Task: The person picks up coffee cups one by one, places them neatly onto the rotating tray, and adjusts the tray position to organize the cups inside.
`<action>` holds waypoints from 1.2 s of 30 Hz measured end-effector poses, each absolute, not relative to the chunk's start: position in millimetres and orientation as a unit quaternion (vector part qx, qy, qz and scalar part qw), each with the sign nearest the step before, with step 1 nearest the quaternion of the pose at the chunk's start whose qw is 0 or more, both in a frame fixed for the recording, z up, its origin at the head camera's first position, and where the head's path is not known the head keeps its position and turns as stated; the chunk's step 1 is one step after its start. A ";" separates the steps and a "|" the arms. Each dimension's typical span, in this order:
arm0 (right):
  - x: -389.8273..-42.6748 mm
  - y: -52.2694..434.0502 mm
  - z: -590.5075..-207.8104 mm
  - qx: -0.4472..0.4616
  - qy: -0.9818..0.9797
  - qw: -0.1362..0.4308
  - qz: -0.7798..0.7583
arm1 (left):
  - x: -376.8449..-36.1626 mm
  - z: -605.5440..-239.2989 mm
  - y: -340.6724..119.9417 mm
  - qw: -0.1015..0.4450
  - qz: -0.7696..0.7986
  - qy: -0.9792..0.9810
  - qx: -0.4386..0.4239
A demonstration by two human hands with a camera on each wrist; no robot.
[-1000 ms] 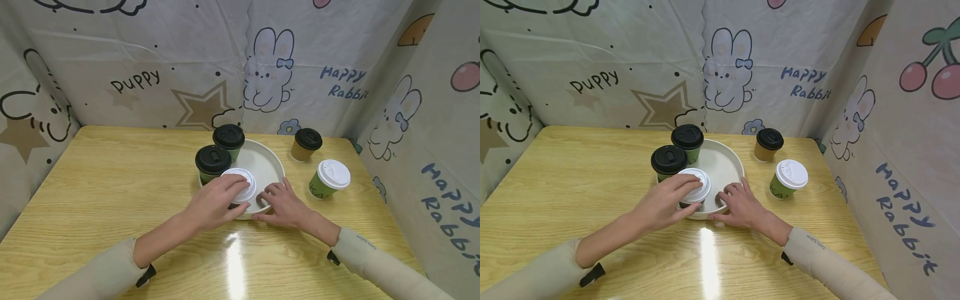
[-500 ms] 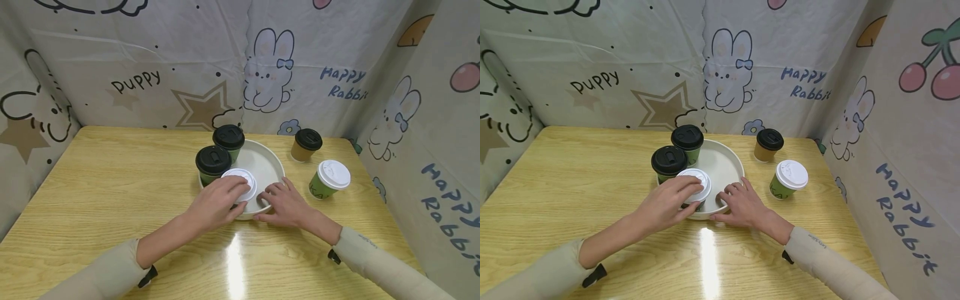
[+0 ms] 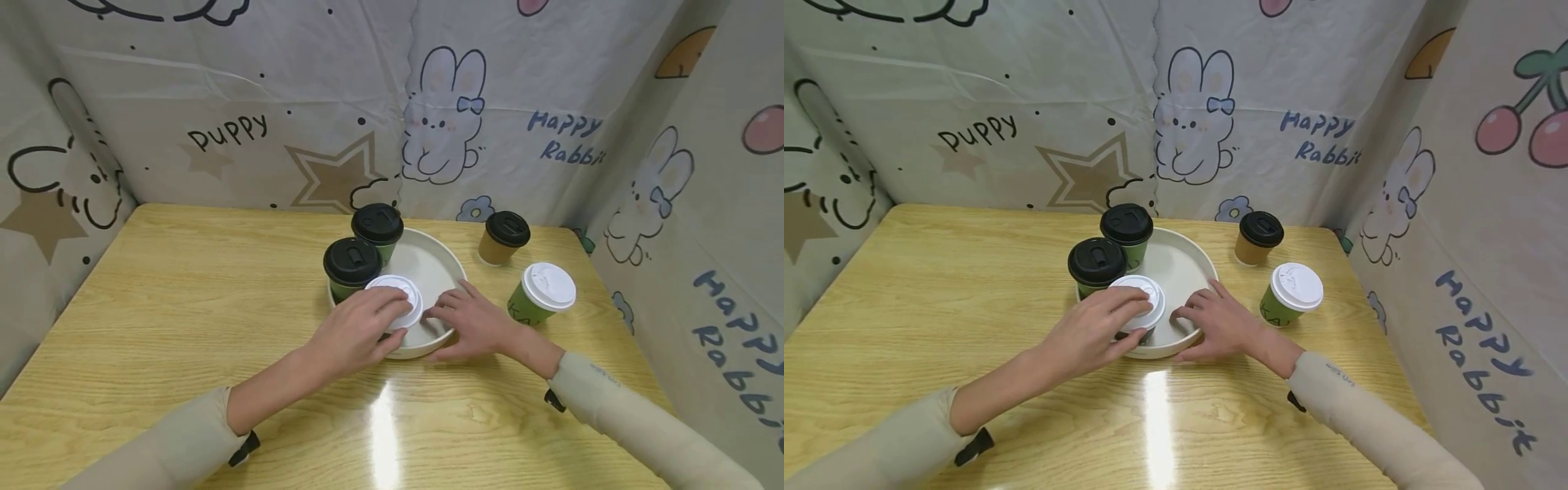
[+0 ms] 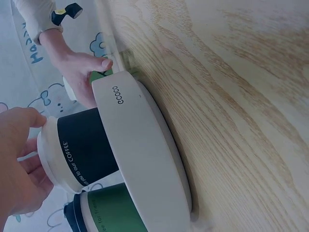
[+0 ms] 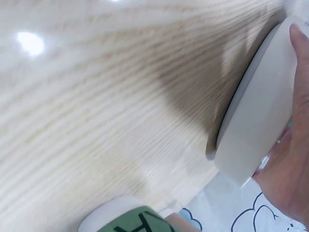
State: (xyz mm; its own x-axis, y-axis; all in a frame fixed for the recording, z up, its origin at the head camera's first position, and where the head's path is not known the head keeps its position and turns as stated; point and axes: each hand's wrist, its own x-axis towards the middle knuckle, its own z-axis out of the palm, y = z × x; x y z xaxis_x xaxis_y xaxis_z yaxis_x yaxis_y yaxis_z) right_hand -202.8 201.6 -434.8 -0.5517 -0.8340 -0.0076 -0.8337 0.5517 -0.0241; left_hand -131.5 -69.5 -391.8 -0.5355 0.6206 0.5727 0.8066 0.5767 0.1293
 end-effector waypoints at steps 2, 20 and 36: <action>-206.8 203.1 -434.0 -0.481 0.876 0.014 -0.016 | -131.7 -391.7 -69.4 0.240 -0.194 -0.854 -0.419; -240.2 213.0 -424.1 -0.494 0.867 0.060 -0.015 | -131.9 -389.4 -69.0 0.226 -0.188 -0.861 -0.416; -244.1 216.9 -427.3 -0.504 0.862 0.057 -0.006 | -131.5 -388.5 -73.0 0.220 -0.200 -0.861 -0.413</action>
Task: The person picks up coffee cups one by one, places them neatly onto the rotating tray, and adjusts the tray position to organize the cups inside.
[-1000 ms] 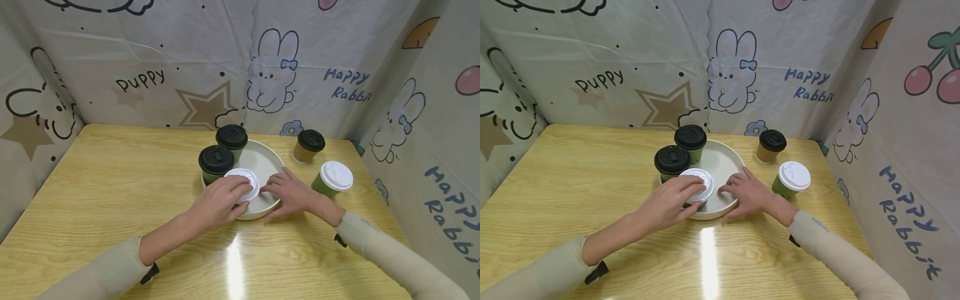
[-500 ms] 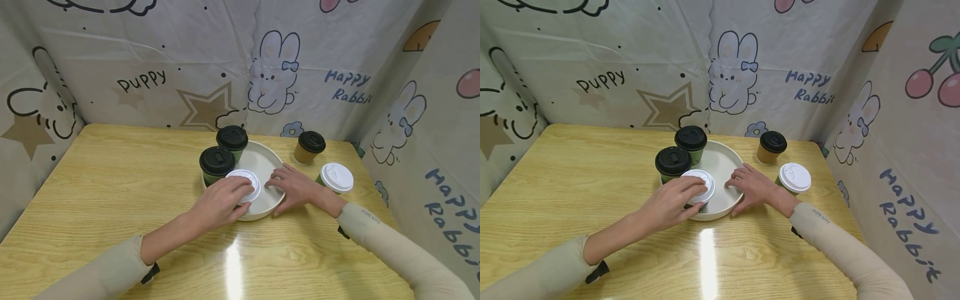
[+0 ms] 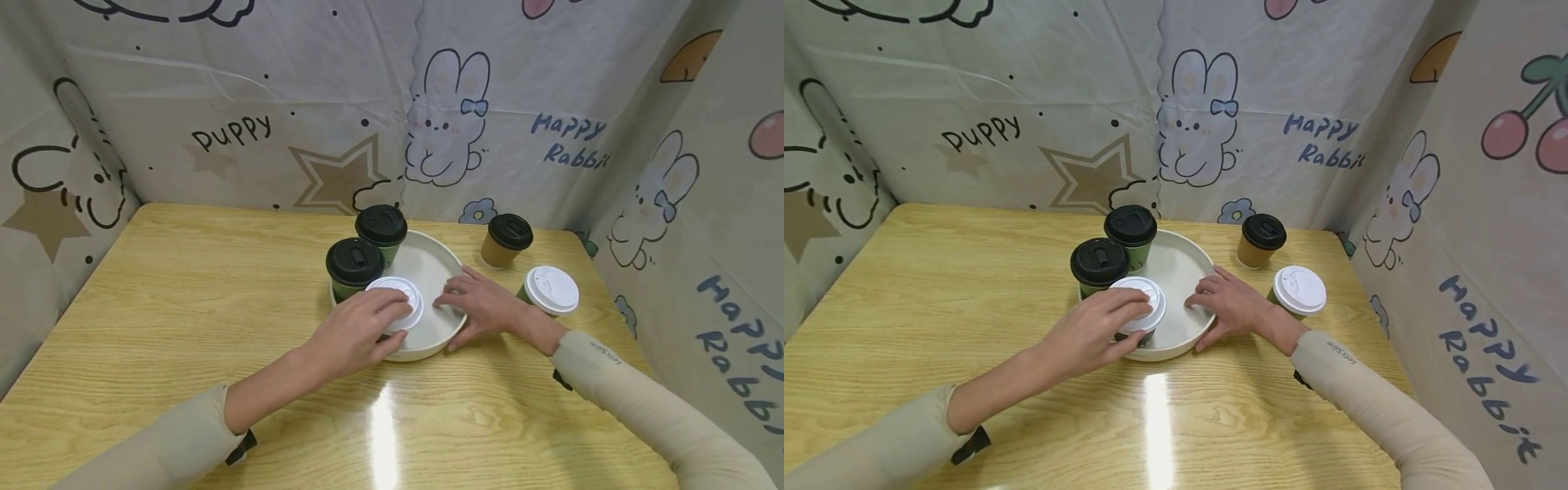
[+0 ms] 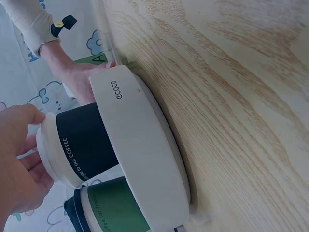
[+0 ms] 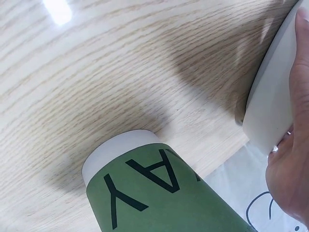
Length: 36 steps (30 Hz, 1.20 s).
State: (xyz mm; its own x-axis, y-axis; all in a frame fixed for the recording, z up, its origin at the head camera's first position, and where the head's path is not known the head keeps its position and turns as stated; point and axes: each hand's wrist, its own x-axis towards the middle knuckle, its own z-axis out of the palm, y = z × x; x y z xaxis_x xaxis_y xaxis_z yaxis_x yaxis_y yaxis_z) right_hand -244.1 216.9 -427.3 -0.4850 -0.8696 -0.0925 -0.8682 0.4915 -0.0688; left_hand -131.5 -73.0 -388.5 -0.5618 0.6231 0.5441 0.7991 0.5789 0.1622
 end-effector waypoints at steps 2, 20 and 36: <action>-243.7 217.1 -427.1 -0.505 0.861 0.057 -0.007 | -131.7 -388.1 -73.7 0.217 -0.203 -0.860 -0.415; -241.8 222.7 -429.6 -0.533 0.845 0.036 -0.021 | -138.8 -386.1 -83.1 0.208 -0.221 -0.851 -0.428; -224.8 214.0 -429.6 -0.493 0.868 0.050 -0.029 | -145.6 -385.9 -97.0 0.199 -0.215 -0.853 -0.432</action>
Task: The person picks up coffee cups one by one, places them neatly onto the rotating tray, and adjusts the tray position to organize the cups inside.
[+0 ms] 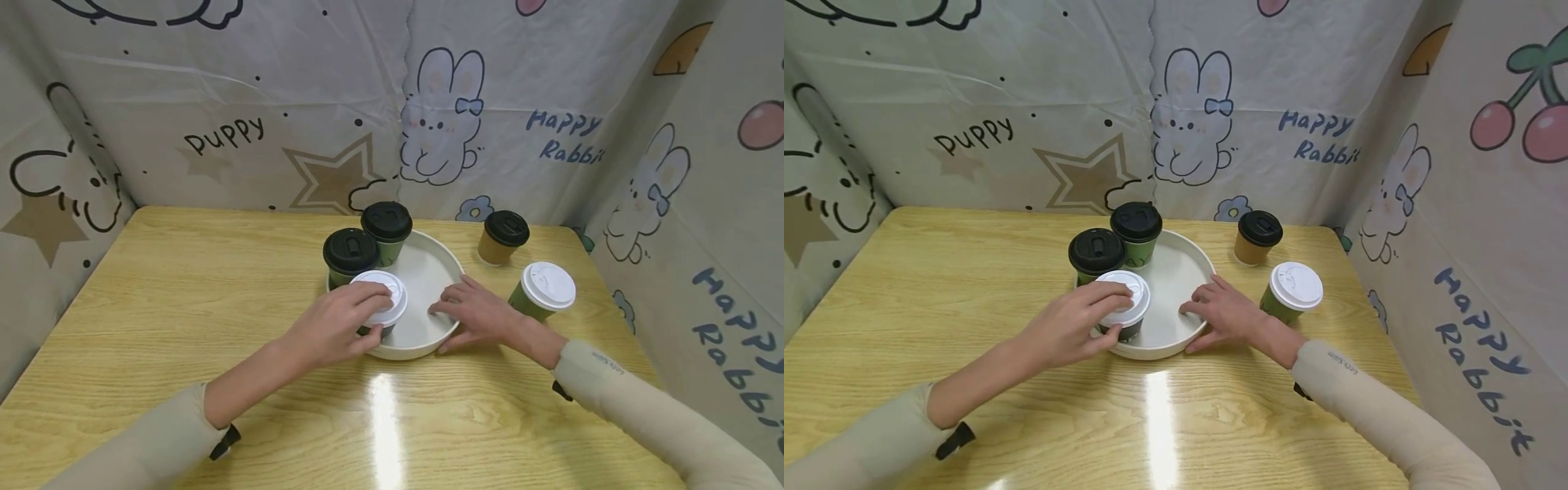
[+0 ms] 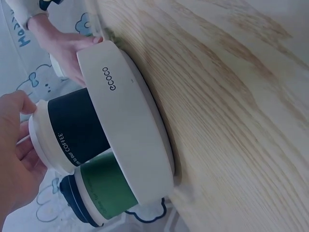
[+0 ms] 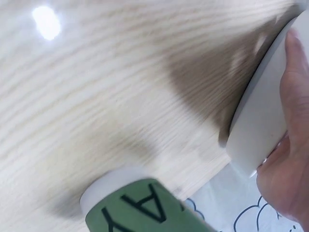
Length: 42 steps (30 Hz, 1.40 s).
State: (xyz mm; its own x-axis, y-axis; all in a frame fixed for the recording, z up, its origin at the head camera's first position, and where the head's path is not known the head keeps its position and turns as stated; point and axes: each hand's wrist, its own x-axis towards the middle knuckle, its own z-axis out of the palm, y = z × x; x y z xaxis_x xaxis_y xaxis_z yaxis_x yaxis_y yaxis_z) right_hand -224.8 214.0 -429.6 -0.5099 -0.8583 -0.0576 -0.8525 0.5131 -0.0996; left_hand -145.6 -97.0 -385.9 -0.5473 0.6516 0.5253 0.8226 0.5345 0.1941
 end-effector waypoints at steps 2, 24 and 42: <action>-219.6 211.3 -428.7 -0.482 0.874 0.051 -0.030 | -146.4 -385.9 -99.6 0.195 -0.217 -0.853 -0.432; -176.8 187.1 -428.1 -0.392 0.917 0.024 -0.065 | -163.9 -383.8 -118.9 0.182 -0.212 -0.845 -0.456; -152.8 160.4 -433.3 -0.323 0.946 -0.010 -0.037 | -176.6 -385.3 -127.9 0.188 -0.242 -0.847 -0.434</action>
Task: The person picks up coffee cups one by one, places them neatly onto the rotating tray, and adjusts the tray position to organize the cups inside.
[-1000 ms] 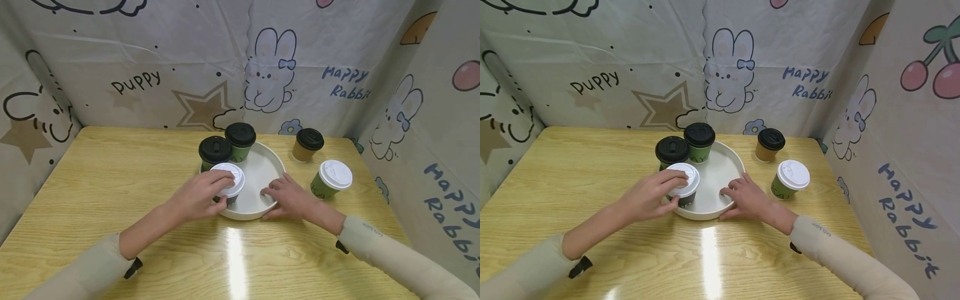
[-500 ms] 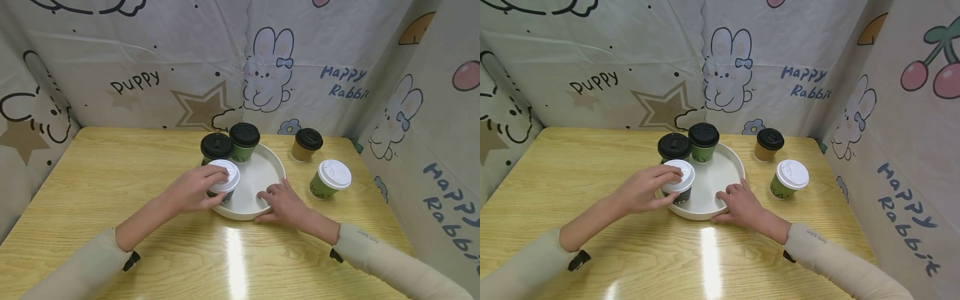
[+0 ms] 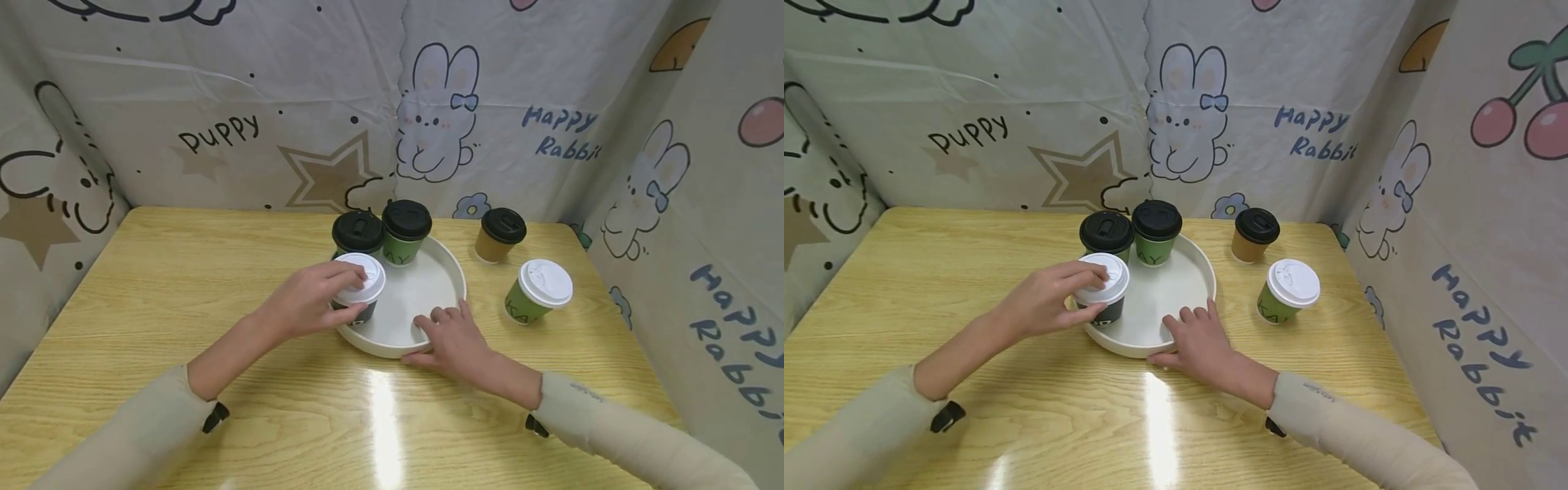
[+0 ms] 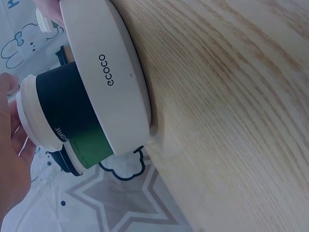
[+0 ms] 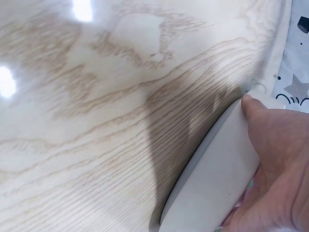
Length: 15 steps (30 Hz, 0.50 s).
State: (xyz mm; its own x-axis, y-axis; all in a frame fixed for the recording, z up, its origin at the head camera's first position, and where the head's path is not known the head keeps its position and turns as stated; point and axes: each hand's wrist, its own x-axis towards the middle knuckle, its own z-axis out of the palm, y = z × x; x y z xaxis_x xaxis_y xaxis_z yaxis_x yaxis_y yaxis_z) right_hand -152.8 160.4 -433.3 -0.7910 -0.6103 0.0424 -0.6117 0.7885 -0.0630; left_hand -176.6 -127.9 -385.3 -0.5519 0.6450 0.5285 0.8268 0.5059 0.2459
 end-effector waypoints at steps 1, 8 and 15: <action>-152.1 159.7 -433.0 0.322 -0.946 0.010 0.034 | -176.7 -385.3 -128.0 0.186 -0.242 -0.849 -0.432; -149.9 155.9 -431.4 0.318 -0.947 0.009 0.033 | -177.0 -385.8 -128.5 0.189 -0.244 -0.853 -0.420; -147.9 154.6 -431.8 0.322 -0.946 0.018 0.032 | -178.1 -387.3 -127.5 0.199 -0.247 -0.854 -0.412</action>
State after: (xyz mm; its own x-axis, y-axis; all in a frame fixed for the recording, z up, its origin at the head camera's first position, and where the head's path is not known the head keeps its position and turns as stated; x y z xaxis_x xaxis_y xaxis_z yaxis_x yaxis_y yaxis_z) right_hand -147.9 154.6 -431.8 -0.7923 -0.6076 0.0555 -0.6100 0.7909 -0.0494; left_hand -178.1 -127.5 -387.3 -0.5810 0.6057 0.5437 0.8023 0.5384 0.2577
